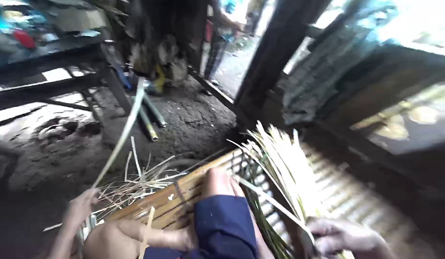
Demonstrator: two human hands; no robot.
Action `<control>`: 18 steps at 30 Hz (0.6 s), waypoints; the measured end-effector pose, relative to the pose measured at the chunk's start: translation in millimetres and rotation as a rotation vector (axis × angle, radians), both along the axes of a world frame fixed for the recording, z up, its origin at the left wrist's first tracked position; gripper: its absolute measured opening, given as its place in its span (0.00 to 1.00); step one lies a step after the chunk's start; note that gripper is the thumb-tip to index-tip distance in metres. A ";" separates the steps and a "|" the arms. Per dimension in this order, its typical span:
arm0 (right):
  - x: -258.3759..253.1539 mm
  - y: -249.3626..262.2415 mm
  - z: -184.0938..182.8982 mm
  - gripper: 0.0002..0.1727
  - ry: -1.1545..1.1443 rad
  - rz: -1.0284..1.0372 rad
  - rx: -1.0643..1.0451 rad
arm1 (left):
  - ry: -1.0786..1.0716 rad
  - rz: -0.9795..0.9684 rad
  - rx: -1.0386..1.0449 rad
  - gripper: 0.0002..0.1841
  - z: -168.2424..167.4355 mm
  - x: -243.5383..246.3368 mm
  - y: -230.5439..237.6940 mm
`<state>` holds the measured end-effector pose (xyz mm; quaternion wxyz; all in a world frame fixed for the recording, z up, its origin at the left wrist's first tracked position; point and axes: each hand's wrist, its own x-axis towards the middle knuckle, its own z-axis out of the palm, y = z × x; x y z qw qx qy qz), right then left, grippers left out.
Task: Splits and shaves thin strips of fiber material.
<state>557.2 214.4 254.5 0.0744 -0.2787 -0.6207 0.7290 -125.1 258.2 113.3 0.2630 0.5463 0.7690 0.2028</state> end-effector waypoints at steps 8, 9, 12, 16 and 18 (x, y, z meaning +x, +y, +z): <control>41.1 -49.2 -7.4 0.11 -0.931 -0.408 -0.208 | -0.714 0.505 0.082 0.21 -8.2 28.1 -7.8; 49.7 -55.4 -18.1 0.12 -1.029 -0.427 -0.245 | -0.811 0.536 0.118 0.20 -8.3 30.1 -5.6; 72.6 -74.7 -47.0 0.17 -1.304 -0.444 -0.359 | -1.048 0.477 0.187 0.14 -8.2 37.2 -3.6; 43.4 -69.2 -32.1 0.37 -1.781 -0.512 -0.306 | -1.247 0.435 0.216 0.11 3.6 64.0 -6.5; 12.7 -54.7 -9.3 0.31 -1.796 -0.658 -0.080 | -1.317 0.437 0.243 0.14 15.4 88.9 -6.6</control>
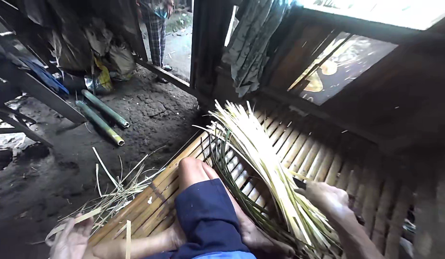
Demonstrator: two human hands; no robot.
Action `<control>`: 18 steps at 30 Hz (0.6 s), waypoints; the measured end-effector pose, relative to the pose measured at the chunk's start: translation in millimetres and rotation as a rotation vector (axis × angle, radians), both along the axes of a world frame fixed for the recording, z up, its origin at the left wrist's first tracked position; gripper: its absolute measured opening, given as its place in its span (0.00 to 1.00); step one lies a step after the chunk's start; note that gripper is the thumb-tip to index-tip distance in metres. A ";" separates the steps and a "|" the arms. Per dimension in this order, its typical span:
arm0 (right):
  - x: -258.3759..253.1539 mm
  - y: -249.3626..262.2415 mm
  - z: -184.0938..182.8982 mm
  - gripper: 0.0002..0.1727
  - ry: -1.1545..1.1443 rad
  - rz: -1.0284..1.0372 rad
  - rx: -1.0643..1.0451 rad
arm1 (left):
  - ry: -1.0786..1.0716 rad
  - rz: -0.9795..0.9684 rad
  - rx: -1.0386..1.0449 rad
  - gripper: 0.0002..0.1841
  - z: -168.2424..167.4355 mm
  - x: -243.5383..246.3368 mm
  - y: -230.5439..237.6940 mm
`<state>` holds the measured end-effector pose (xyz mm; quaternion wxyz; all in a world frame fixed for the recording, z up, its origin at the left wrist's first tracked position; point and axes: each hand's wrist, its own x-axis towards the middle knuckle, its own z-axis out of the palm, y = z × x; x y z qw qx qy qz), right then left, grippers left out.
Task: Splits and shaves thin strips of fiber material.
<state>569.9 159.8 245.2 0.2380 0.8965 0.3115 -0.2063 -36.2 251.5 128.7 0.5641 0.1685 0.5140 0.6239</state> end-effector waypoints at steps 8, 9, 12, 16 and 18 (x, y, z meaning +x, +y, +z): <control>-153.2 115.4 -14.5 0.18 0.732 0.616 0.833 | 0.084 -0.210 0.124 0.11 39.0 152.3 -6.7; -177.5 127.3 -23.6 0.17 0.834 0.704 0.902 | 0.104 -0.223 0.103 0.12 40.1 168.0 -9.0; -235.3 159.5 -29.5 0.21 1.061 0.836 0.751 | 0.230 -0.398 0.021 0.17 38.9 200.9 -17.9; -269.7 179.2 -35.2 0.19 1.344 0.807 0.584 | 0.272 -0.701 0.004 0.17 29.5 228.6 -34.3; -266.6 177.0 -35.7 0.16 1.388 0.820 0.569 | 0.270 -0.769 0.086 0.19 17.5 227.9 -36.6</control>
